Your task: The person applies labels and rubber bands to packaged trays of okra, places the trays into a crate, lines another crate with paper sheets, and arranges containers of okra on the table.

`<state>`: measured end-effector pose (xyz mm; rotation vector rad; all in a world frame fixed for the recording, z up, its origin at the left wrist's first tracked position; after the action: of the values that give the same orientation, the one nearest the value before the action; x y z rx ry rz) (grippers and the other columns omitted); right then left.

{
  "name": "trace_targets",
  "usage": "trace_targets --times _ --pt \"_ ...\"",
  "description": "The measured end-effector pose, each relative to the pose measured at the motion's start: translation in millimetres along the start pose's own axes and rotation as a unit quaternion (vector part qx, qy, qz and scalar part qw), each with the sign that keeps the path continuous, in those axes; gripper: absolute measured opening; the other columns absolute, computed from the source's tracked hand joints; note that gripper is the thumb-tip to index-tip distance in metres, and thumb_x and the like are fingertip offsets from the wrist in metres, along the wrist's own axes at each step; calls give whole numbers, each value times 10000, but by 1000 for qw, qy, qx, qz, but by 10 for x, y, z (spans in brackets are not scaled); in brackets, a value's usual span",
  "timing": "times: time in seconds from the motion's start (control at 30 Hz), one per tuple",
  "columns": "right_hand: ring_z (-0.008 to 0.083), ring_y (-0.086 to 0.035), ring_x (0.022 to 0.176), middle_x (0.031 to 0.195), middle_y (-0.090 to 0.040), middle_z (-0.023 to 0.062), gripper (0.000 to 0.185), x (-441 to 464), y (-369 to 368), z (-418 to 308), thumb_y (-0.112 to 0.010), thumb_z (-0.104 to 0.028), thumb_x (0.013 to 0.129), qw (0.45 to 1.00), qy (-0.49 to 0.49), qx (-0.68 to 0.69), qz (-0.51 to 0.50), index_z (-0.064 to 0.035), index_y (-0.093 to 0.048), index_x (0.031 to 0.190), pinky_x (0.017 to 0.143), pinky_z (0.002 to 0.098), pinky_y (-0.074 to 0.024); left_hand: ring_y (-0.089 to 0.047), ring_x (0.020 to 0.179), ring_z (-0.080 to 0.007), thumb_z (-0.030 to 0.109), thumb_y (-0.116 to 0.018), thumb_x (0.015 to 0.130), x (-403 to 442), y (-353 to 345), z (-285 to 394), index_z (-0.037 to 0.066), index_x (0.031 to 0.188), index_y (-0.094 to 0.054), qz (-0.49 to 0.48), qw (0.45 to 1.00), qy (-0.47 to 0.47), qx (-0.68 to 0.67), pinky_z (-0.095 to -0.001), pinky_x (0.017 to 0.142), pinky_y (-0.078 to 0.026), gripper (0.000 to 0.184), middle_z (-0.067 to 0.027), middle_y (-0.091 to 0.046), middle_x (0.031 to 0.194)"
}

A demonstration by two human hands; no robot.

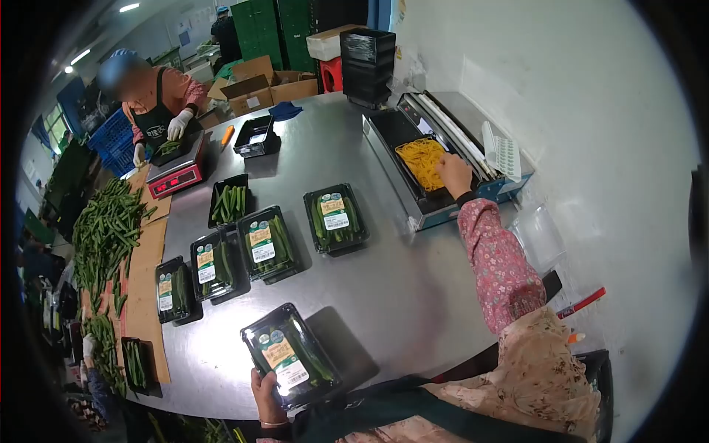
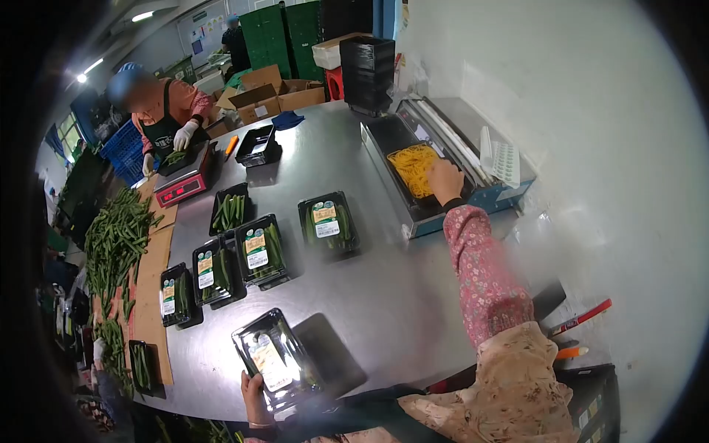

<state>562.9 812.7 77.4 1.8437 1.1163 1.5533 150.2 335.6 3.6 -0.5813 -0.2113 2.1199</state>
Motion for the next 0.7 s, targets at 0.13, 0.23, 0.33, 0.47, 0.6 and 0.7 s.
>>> trace_targets --times 0.13,0.23,0.33,0.47,0.6,0.7 --pt "345 -656 798 801 -686 127 152 111 -216 134 -645 -244 786 994 -1 -74 -80 -96 -680 798 706 484 -478 -633 878 -163 77 -569 856 9 -59 -86 7 1075 -508 7 1000 1 -15 -290 789 -522 237 -96 -635 1007" --pt "360 -653 759 757 -677 147 162 169 -213 189 -649 -237 778 999 -5 -8 -37 -78 -673 756 680 477 -505 -632 886 -165 92 -607 847 47 -112 -197 12 1078 -504 -6 999 20 -35 -297 791 -523 265 -101 -629 1023" --pt "366 -644 752 750 -664 157 149 247 -177 265 -647 -223 794 998 23 -43 -45 -78 -683 799 667 465 -505 -632 885 -174 105 -618 847 69 -208 -213 10 1081 -500 -17 999 40 -32 -301 797 -524 278 -110 -627 1028" --pt "369 -634 740 750 -657 158 169 173 41 234 -646 -228 813 997 63 -43 -10 -62 -678 811 652 460 -499 -630 897 -179 104 -617 845 117 -283 -230 4 1086 -497 -42 997 49 -36 -306 810 -522 287 -118 -624 1036" --pt "346 -624 687 727 -643 159 158 139 118 270 -657 -191 804 996 41 49 54 -35 -644 777 635 439 -497 -631 899 -184 94 -603 846 127 -358 -145 -2 1097 -495 -55 997 41 -32 -309 811 -523 290 -124 -622 1043" --pt "309 -603 618 705 -629 139 165 114 94 372 -652 -156 805 968 -38 236 69 -19 -602 727 600 413 -486 -634 902 -188 89 -594 847 141 -325 -126 -4 1110 -495 -58 997 37 -30 -309 809 -525 296 -126 -623 1050"
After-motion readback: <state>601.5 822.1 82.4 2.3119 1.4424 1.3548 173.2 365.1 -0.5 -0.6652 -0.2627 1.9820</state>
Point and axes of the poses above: each hand's wrist, its own x-axis towards the middle knuckle, its own y-axis out of the back of the hand, z = x × y, the point moved 3 cm from there along x, towards the middle knuckle
